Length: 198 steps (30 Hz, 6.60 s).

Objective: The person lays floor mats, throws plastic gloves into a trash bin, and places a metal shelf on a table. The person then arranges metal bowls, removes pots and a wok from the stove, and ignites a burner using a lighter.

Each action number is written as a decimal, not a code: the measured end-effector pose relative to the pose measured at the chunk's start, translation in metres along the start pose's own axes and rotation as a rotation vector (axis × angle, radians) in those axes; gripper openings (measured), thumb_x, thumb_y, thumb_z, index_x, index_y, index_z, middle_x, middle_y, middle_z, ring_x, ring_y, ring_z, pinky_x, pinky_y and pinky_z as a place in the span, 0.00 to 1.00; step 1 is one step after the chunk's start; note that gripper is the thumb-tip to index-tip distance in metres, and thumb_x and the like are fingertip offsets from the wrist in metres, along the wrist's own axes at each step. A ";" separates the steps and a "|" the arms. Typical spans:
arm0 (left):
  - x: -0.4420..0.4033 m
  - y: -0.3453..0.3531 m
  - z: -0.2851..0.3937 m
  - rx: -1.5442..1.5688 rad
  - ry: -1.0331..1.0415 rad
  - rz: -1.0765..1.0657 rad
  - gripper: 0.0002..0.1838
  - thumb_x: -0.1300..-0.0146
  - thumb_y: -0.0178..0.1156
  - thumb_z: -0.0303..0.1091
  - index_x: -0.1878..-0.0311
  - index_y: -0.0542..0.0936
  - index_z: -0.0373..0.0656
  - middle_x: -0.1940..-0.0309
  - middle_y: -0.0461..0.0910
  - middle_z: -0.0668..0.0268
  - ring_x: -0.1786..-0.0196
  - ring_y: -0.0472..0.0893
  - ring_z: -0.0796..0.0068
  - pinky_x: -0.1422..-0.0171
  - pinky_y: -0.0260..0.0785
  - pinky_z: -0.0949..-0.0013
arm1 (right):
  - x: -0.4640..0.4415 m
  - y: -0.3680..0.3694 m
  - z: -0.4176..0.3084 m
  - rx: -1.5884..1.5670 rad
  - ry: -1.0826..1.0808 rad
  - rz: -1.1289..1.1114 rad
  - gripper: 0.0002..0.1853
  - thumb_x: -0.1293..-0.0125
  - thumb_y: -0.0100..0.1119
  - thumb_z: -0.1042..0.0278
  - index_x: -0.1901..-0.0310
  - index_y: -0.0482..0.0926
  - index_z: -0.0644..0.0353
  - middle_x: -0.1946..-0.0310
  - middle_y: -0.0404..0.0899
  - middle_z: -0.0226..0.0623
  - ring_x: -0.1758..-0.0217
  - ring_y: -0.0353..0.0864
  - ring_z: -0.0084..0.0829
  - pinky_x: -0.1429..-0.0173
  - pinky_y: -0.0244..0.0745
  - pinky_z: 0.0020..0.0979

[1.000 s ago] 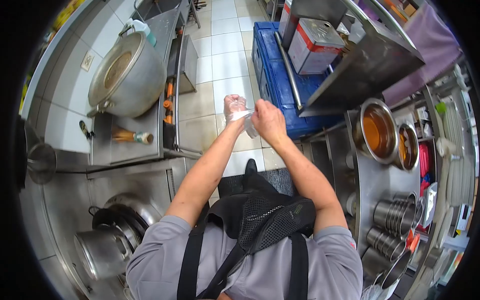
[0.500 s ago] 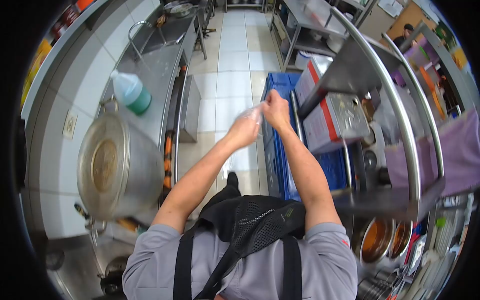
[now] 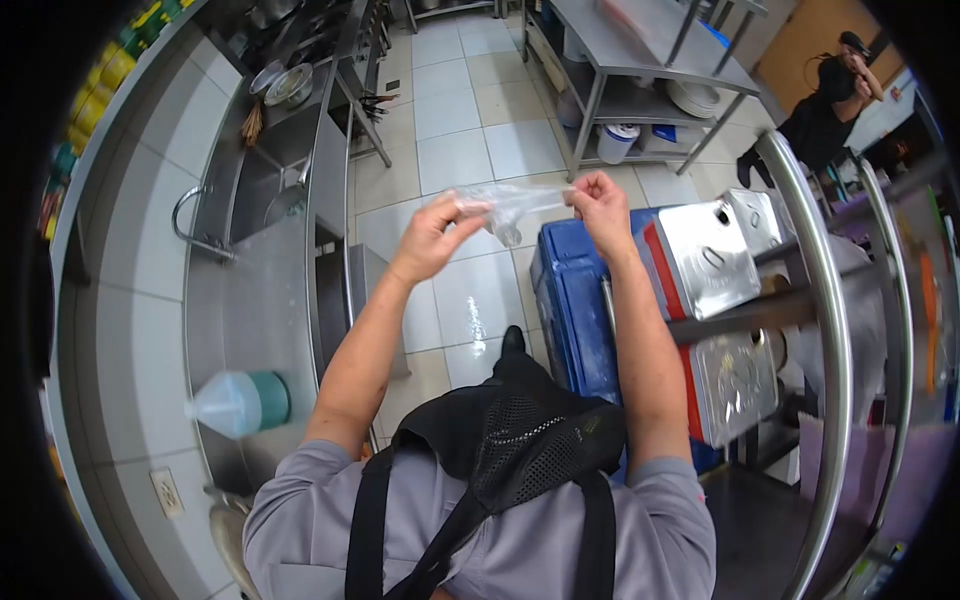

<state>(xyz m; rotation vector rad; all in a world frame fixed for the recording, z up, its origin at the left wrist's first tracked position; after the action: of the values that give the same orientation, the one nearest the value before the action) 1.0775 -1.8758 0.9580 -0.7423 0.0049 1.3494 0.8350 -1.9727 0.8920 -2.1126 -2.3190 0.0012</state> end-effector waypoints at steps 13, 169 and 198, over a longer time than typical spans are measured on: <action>-0.191 -0.213 -0.343 1.122 -0.266 0.598 0.05 0.28 0.60 0.24 0.51 0.81 0.38 0.54 0.83 0.65 0.53 0.81 0.78 0.44 0.75 0.71 | -0.382 0.253 -0.022 0.123 -0.129 -0.616 0.11 0.34 0.66 0.75 0.51 0.79 0.61 0.72 0.73 0.21 0.71 0.69 0.12 0.65 0.68 0.20; -0.701 0.168 -0.603 -0.050 0.412 -2.268 0.14 0.30 0.61 0.42 0.61 0.79 0.38 0.69 0.86 0.60 0.75 0.83 0.72 0.68 0.74 0.66 | -0.503 0.427 0.134 -0.078 1.150 2.247 0.11 0.33 0.61 0.64 0.54 0.83 0.61 0.73 0.84 0.45 0.70 0.86 0.41 0.60 0.79 0.38; 0.087 0.386 -0.108 0.222 0.549 -2.422 0.10 0.28 0.61 0.36 0.57 0.81 0.37 0.73 0.80 0.68 0.72 0.78 0.82 0.66 0.72 0.74 | 0.260 0.462 0.056 -0.429 0.378 2.792 0.15 0.28 0.63 0.66 0.46 0.79 0.67 0.62 0.83 0.32 0.62 0.83 0.22 0.52 0.80 0.27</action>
<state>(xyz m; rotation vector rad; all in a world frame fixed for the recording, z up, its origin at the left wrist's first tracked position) 0.8056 -1.8401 0.6532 -0.3741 -0.2276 -1.1442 1.2708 -1.6710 0.8353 -2.5652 1.7173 -0.6174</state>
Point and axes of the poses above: each hand's wrist, its own x-axis away from the middle knuckle, its own y-axis out of the palm, z = x × y, the point moved 9 cm from there along -x, towards the middle knuckle
